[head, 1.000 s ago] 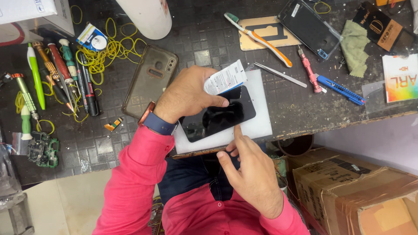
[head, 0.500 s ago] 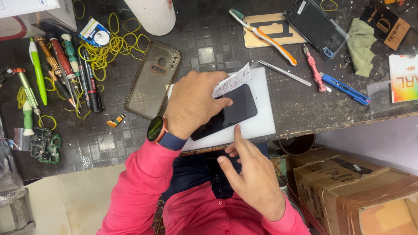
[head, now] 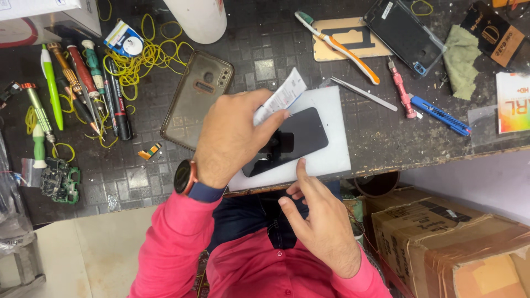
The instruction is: The person disassembles a smartphone by unscrewing screws and prying open the back cover. They remove the battery and then apply adhesive to the back cover before placing it back on the phone.
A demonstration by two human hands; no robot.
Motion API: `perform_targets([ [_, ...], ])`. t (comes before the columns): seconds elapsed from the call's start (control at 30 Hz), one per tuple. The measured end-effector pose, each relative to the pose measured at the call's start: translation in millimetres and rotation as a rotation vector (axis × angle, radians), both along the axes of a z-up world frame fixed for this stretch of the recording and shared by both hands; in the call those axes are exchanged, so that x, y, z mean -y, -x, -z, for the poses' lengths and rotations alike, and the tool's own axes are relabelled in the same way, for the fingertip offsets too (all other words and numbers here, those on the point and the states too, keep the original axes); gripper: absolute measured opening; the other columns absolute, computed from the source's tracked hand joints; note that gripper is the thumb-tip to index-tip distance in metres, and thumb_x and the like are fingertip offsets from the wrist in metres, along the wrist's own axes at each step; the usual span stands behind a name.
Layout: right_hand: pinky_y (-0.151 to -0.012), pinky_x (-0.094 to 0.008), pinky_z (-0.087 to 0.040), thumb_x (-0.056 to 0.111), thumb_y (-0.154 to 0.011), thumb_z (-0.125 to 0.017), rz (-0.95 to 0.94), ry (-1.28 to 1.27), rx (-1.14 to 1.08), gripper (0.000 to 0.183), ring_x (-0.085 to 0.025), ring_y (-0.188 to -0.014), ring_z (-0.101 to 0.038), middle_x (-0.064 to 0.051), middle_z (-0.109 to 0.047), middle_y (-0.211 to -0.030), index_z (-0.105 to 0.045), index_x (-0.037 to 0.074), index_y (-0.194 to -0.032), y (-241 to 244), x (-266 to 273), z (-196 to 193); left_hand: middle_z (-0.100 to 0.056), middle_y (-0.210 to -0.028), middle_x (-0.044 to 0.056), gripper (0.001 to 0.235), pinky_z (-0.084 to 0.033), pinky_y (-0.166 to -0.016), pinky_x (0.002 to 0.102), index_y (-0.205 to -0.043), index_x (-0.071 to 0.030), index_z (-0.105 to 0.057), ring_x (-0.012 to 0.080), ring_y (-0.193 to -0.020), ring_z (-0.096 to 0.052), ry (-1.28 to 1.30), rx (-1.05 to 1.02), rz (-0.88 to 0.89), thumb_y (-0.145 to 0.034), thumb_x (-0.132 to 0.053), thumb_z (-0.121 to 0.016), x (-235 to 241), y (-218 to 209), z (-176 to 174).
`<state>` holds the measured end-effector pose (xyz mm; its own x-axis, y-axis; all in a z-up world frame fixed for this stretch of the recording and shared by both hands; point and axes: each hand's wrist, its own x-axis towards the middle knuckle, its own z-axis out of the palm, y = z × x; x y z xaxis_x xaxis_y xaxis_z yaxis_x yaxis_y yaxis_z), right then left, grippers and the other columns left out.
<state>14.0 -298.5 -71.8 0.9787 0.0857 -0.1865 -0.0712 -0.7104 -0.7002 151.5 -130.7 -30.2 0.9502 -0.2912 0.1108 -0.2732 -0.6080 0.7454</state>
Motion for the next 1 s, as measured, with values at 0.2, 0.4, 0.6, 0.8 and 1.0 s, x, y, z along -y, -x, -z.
perform_targets([
  [0.2, -0.084, -0.03, -0.056, 0.021, -0.101, -0.064, 0.081, -0.587, 0.147, 0.039, -0.014, -0.091, -0.07, -0.007, -0.071, -0.102, -0.059, 0.001, -0.133, 14.9, 13.5, 16.9, -0.076, -0.081, 0.015, 0.027, -0.056, -0.064, 0.033, -0.105, -0.004, -0.074, 0.026, -0.072, -0.078, 0.25, -0.186, -0.04, -0.09, -0.026, -0.073, -18.9, 29.0, -15.3],
  [0.4, -0.087, -0.029, -0.051, 0.026, -0.098, -0.07, 0.166, -1.091, 0.175, 0.057, -0.014, -0.098, -0.057, -0.007, -0.057, -0.111, -0.042, 0.001, -0.14, 21.0, 16.9, 41.1, -0.071, -0.082, 0.016, 0.021, -0.054, -0.063, 0.037, -0.1, -0.002, -0.07, 0.0318, -0.074, -0.073, 0.349, -0.321, 0.131, -0.097, -0.023, -0.068, -6.0, 90.1, -8.8],
  [0.6, -0.076, -0.028, -0.045, 0.021, -0.104, -0.072, 0.147, -1.002, 0.148, 0.026, -0.015, -0.085, -0.052, -0.008, -0.058, -0.094, -0.055, 0.002, -0.107, 20.9, 30.8, 51.3, -0.071, -0.087, 0.016, 0.021, -0.052, -0.061, 0.041, -0.11, -0.004, -0.067, 0.0357, -0.075, -0.069, 0.329, -0.321, 0.149, -0.101, -0.023, -0.066, 3.7, 114.5, 4.9],
  [0.8, -0.058, -0.029, -0.046, 0.02, -0.101, -0.072, 0.415, -1.392, 0.205, 0.028, -0.015, -0.071, -0.051, -0.007, -0.05, -0.087, -0.048, 0.005, -0.101, 21.4, 33.3, 45.5, -0.072, -0.075, 0.008, 0.026, -0.046, -0.048, 0.027, -0.11, -0.004, -0.069, 0.0148, -0.054, -0.062, 0.358, -0.572, -0.009, -0.089, -0.018, -0.076, 8.6, 122.2, 13.6],
  [1.0, -0.077, -0.033, -0.049, 0.023, -0.101, -0.073, 0.215, -1.237, 0.234, 0.031, -0.016, -0.086, -0.053, -0.007, -0.05, -0.097, -0.052, 0.002, -0.111, 15.2, 37.0, 42.5, -0.079, -0.088, 0.006, 0.031, -0.051, -0.056, 0.021, -0.113, 0.0, -0.066, 0.0058, -0.067, -0.065, 0.613, -0.614, -0.004, -0.088, -0.01, -0.081, 21.8, 123.7, 29.0],
])
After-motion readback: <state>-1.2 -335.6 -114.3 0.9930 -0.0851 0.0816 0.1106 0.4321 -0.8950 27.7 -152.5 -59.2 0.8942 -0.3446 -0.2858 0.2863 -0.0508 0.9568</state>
